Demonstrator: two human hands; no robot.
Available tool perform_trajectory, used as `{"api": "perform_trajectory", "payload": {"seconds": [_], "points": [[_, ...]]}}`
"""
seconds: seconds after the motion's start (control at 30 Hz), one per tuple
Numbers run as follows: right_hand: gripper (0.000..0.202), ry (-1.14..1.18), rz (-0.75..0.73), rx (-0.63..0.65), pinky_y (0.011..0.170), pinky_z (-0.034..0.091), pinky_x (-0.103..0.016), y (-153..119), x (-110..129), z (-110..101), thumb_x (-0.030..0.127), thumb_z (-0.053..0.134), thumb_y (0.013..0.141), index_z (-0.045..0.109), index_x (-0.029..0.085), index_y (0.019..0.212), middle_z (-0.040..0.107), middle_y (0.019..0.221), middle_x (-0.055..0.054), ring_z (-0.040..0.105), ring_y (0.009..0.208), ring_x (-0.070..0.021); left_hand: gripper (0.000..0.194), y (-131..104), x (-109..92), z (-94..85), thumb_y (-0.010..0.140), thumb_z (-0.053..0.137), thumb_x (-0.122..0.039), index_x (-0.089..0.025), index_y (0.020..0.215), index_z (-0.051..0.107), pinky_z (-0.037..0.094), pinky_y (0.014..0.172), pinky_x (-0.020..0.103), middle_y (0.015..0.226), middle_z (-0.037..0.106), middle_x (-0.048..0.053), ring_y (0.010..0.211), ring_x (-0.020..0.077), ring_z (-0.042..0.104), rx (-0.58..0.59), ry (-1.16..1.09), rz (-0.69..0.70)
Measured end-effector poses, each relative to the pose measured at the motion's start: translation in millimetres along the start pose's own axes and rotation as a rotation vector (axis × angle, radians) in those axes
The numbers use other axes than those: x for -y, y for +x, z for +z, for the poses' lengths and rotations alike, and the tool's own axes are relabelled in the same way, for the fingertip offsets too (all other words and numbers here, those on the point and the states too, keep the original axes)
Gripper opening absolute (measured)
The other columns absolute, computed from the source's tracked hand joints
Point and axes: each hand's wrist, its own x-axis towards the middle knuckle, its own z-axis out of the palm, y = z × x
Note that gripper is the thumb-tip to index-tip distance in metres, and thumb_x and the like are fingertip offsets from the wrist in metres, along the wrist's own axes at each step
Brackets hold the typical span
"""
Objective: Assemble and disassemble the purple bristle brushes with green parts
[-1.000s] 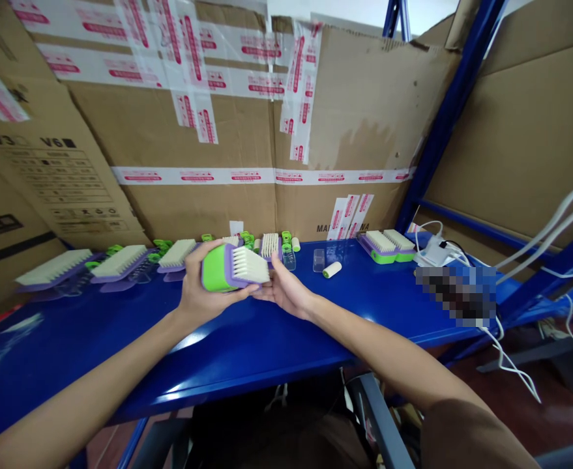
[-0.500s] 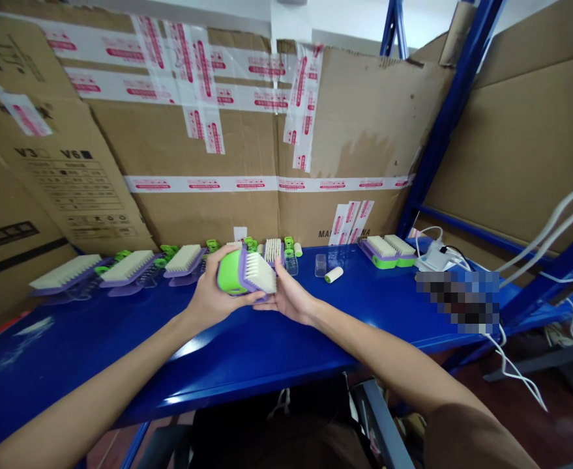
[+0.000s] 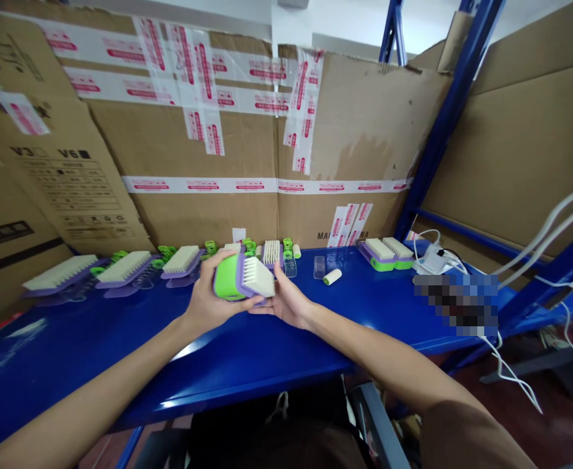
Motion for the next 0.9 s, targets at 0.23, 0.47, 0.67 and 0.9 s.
{"api": "perform_trajectory", "payload": {"seconds": [0.23, 0.47, 0.67, 0.9], "points": [[0.09, 0.063, 0.0, 0.015, 0.117, 0.06, -0.053, 0.4, -4.3, 0.6, 0.079, 0.015, 0.116, 0.069, 0.018, 0.153, 0.082, 0.137, -0.017, 0.081, 0.119, -0.0273, 0.099, 7.2, -7.2, -2.3, 0.077, 0.103, -0.055, -0.032, 0.159, 0.052, 0.064, 0.109, 0.052, 0.152, 0.066, 0.013, 0.134, 0.0361, 0.073, 0.134, -0.03, -0.061], [0.095, 0.099, -0.019, 0.063, 0.118, 0.06, -0.051, -2.7, -4.2, 6.7, 0.081, 0.009, 0.115, 0.069, 0.018, 0.154, 0.082, 0.138, -0.016, 0.08, 0.122, -0.0266, 0.097, 6.1, -8.7, -2.3, 0.078, 0.101, -0.061, -0.031, 0.158, 0.054, 0.061, 0.114, 0.055, 0.149, 0.066, 0.012, 0.136, 0.0363, 0.071, -0.052, -0.016, 0.007], [0.093, 0.106, -0.013, 0.065, 0.117, 0.06, -0.052, -4.2, -3.8, 7.3, 0.08, 0.01, 0.115, 0.067, 0.019, 0.157, 0.082, 0.14, -0.015, 0.081, 0.12, -0.0267, 0.098, 7.9, -9.3, -2.2, 0.077, 0.101, -0.062, -0.031, 0.158, 0.055, 0.061, 0.113, 0.055, 0.146, 0.067, 0.011, 0.132, 0.0346, 0.072, -0.071, -0.045, 0.044], [0.098, 0.08, -0.031, 0.058, 0.119, 0.059, -0.052, -3.5, 0.5, 6.4, 0.08, 0.006, 0.114, 0.066, 0.016, 0.157, 0.083, 0.134, -0.018, 0.082, 0.118, -0.0274, 0.097, 16.0, -11.0, -7.1, 0.075, 0.102, -0.065, -0.03, 0.154, 0.058, 0.06, 0.113, 0.054, 0.145, 0.067, 0.011, 0.13, 0.0345, 0.071, -0.078, -0.048, 0.013]]}}
